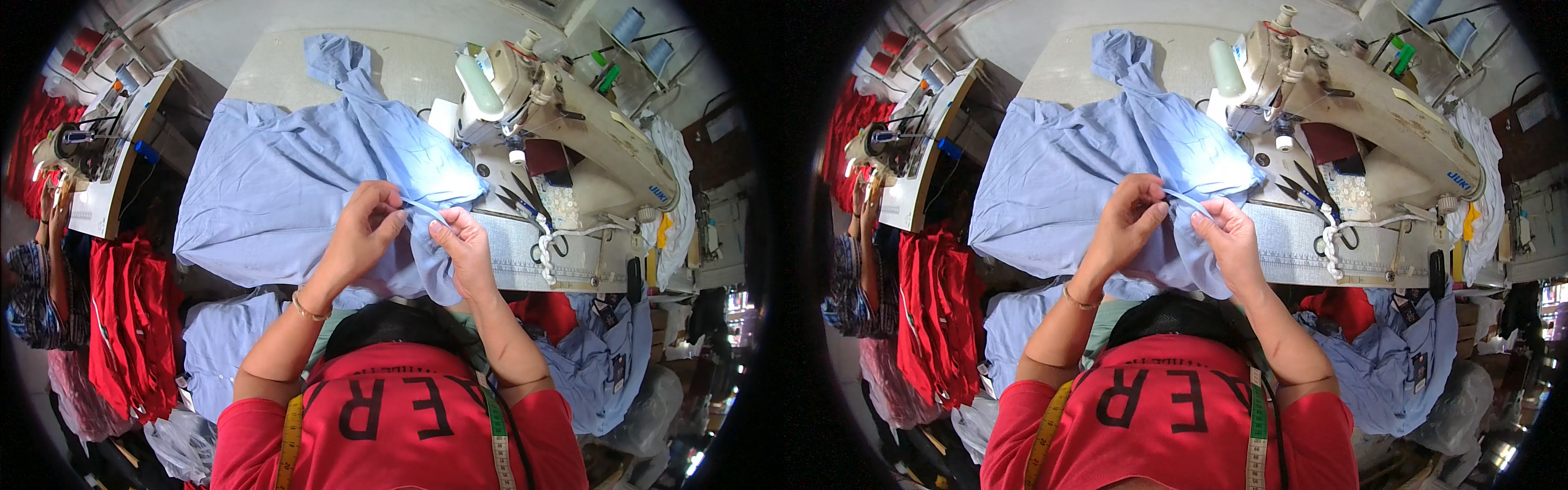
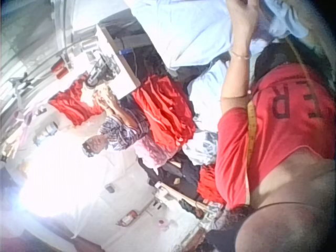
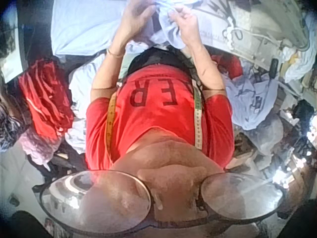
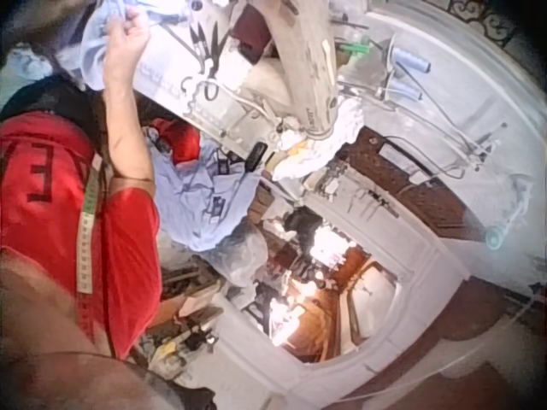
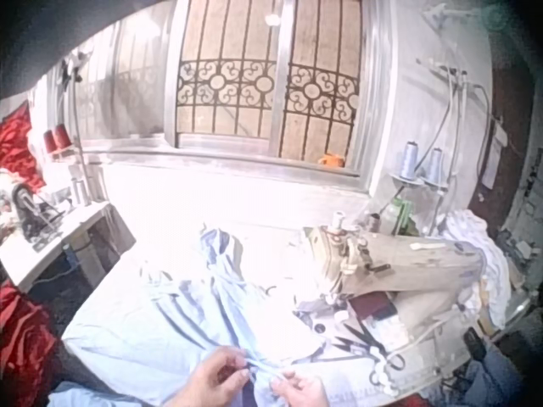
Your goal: The person trims loose threads from the collar and button area of a blue shirt using small nippers.
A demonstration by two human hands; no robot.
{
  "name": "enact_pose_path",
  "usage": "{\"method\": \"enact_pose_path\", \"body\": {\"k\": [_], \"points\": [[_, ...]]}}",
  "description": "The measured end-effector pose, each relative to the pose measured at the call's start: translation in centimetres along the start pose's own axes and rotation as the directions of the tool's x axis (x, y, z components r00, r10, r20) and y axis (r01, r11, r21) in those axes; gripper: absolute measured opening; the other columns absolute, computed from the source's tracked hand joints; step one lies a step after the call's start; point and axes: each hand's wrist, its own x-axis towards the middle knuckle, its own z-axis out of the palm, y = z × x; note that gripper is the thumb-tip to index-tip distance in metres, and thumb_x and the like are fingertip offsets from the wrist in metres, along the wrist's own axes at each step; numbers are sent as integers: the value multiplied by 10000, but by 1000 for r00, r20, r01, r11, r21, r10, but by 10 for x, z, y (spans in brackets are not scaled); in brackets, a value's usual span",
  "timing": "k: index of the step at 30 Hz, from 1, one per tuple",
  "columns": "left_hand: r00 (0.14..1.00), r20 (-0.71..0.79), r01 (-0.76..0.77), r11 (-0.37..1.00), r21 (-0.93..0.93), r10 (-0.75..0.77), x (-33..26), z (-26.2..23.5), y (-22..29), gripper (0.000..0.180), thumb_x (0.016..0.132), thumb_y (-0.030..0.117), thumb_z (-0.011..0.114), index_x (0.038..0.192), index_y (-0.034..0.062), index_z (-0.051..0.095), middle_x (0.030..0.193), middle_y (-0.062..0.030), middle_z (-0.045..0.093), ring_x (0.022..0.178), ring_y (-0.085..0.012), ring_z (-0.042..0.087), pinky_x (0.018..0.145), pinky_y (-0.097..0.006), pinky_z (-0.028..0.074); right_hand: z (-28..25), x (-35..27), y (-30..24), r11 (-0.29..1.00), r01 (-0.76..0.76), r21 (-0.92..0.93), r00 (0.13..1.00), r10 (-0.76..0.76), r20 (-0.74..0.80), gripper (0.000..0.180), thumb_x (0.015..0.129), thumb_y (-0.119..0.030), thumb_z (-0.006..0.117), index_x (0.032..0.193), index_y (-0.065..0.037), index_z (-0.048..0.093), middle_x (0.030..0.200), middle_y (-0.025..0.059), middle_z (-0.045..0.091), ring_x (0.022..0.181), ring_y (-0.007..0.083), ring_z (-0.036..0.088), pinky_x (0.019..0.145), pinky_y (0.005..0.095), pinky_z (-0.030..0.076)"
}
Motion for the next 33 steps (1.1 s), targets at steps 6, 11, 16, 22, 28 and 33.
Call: {"method": "enact_pose_path", "body": {"k": [6, 11, 16, 22, 28, 33], "points": [[989, 43, -148, 974, 169, 143, -30, 16, 23, 83, 757, 28, 653, 824, 1, 612, 1045, -99, 489, 945, -181, 522, 814, -270, 418, 2, -3, -2, 993, 69, -90, 997, -72, -34, 128, 851, -56, 609, 963, -8, 569, 855, 24, 629, 750, 43, 557, 676, 186, 440], [996, -73, -47, 992, 114, 56, -34, 23, 25, 86, 744, 22, 658, 813, -12, 621, 1020, -92, 521, 954, -199, 526, 818, -282, 425, 7, -7, -2, 979, 113, -169, 991, -124, -54, 128, 847, -40, 610, 958, 4, 562, 874, 31, 624, 771, 45, 553, 689, 188, 438], [990, -101, -86, 987, 135, 100, -32, 25, 19, 65, 742, 2, 646, 795, -16, 614, 996, -92, 533, 931, -194, 535, 795, -273, 434, 13, -12, -4, 964, 155, -217, 982, -175, -72, 123, 848, -23, 602, 956, 14, 555, 902, 41, 619, 821, 62, 556, 731, 195, 441], [980, -187, -43, 992, 121, 65, -32, 33, 16, 46, 725, -15, 610, 735, -22, 566, 987, -95, 535, 908, -194, 534, 775, -273, 439, 19, -20, 6, 944, 191, -269, 967, -229, -116, 132, 855, -2, 583, 978, 28, 547, 935, 58, 621, 874, 72, 555, 773, 202, 439], [967, -209, -101, 975, 196, 142, -27, 38, 4, 30, 727, -37, 571, 715, -22, 548, 980, -91, 520, 877, -169, 530, 754, -249, 432, 13, -18, 18, 899, 240, -365, 951, -293, -97, 143, 855, 13, 576, 991, 34, 538, 945, 71, 627, 866, 77, 565, 766, 208, 444], [961, -275, -55, 991, -126, 18, -21, 27, -16, 65, 733, -46, 567, 694, -28, 518, 967, -86, 512, 831, -163, 524, 721, -249, 432, 5, -8, 6, 957, 180, -229, 972, -208, -106, 145, 857, 7, 575, 996, 23, 540, 888, 60, 626, 798, 60, 562, 711, 196, 445]]}}
